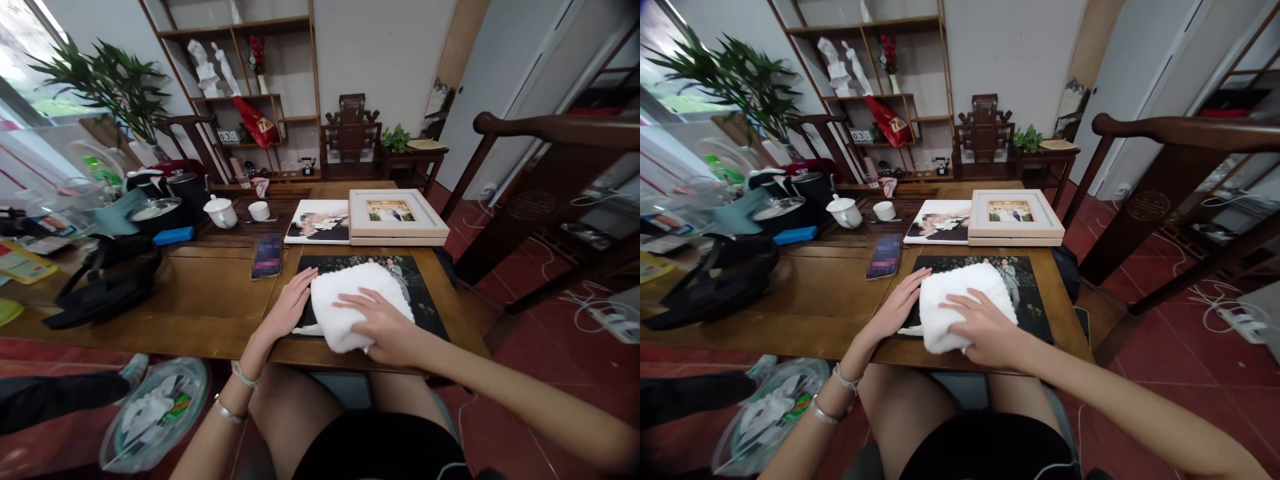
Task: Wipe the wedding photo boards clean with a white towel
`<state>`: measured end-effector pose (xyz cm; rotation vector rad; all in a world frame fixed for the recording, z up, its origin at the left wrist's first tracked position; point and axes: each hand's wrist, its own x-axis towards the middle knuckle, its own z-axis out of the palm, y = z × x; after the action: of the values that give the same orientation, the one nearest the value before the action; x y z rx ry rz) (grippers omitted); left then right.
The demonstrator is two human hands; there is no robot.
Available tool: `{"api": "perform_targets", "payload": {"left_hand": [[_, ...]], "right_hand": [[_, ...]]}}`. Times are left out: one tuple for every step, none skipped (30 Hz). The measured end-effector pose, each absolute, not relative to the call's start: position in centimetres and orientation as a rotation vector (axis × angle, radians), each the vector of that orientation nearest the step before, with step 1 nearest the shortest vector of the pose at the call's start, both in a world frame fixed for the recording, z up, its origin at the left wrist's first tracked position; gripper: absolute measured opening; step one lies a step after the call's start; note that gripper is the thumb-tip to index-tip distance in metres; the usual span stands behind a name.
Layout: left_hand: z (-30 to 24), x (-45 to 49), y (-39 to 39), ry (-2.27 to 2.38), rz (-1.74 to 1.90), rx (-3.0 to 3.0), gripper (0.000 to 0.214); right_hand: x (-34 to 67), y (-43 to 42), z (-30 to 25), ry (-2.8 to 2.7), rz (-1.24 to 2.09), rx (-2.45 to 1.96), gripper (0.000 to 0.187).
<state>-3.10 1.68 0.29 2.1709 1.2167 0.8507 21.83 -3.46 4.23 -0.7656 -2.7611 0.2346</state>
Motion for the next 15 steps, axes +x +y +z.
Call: {"api": "perform_targets", "payload": {"left_hand": [[0.3, -3.1, 1.7, 1.218, 0.85, 2.171, 0.042], [0.4, -3.1, 1.7, 1.217, 0.85, 2.172, 0.042], [0.4, -3.1, 1.7, 1.213, 0.849, 2.173, 0.042], [0.5, -3.1, 1.6, 1.209, 0.849, 2.173, 0.042], [0.6, -3.1, 1.6, 1.204, 0.847, 2.172, 0.042], [0.7, -3.1, 1.6, 1.198, 0.846, 2.173, 0.042], [0.7, -3.1, 1.5, 1.193, 0.845, 2.174, 0.042], [0.7, -3.1, 1.5, 1.19, 0.845, 2.176, 0.042], [0.7, -3.1, 1.5, 1.188, 0.843, 2.177, 0.042], [0.7, -3.1, 1.5, 1.188, 0.84, 2.178, 0.042], [0.6, -3.1, 1.5, 1.188, 0.838, 2.177, 0.042], [0.6, -3.1, 1.6, 1.188, 0.838, 2.176, 0.042], [0.5, -3.1, 1.6, 1.189, 0.84, 2.175, 0.042], [0.5, -3.1, 1.6, 1.189, 0.843, 2.174, 0.042], [0.4, -3.1, 1.6, 1.189, 0.847, 2.174, 0.042]], "right_hand": [[21.7, -2.3, 4.2, -2.74, 0.224, -0.775, 0.035], [21.7, -1.2, 4.2, -2.711, 0.202, -0.804, 0.035], [22.0, 0.0, 4.1, -2.679, 0.175, -0.849, 0.035], [22.5, 1.0, 4.0, -2.645, 0.142, -0.901, 0.036], [23.2, 1.8, 3.8, -2.608, 0.105, -0.958, 0.037], [24.1, 2.5, 3.7, -2.574, 0.067, -1.018, 0.037], [25.0, 2.9, 3.6, -2.544, 0.031, -1.08, 0.037], [25.9, 3.1, 3.5, -2.519, -0.005, -1.137, 0.038], [26.8, 3.1, 3.5, -2.502, -0.039, -1.19, 0.038], [27.5, 2.9, 3.5, -2.492, -0.069, -1.236, 0.039], [28.0, 2.7, 3.5, -2.489, -0.091, -1.277, 0.04], [28.3, 2.4, 3.5, -2.491, -0.108, -1.314, 0.04], [28.3, 2.1, 3.6, -2.493, -0.12, -1.346, 0.039], [27.9, 1.8, 3.7, -2.494, -0.123, -1.376, 0.038], [27.3, 1.5, 3.8, -2.498, -0.116, -1.398, 0.037]]}}
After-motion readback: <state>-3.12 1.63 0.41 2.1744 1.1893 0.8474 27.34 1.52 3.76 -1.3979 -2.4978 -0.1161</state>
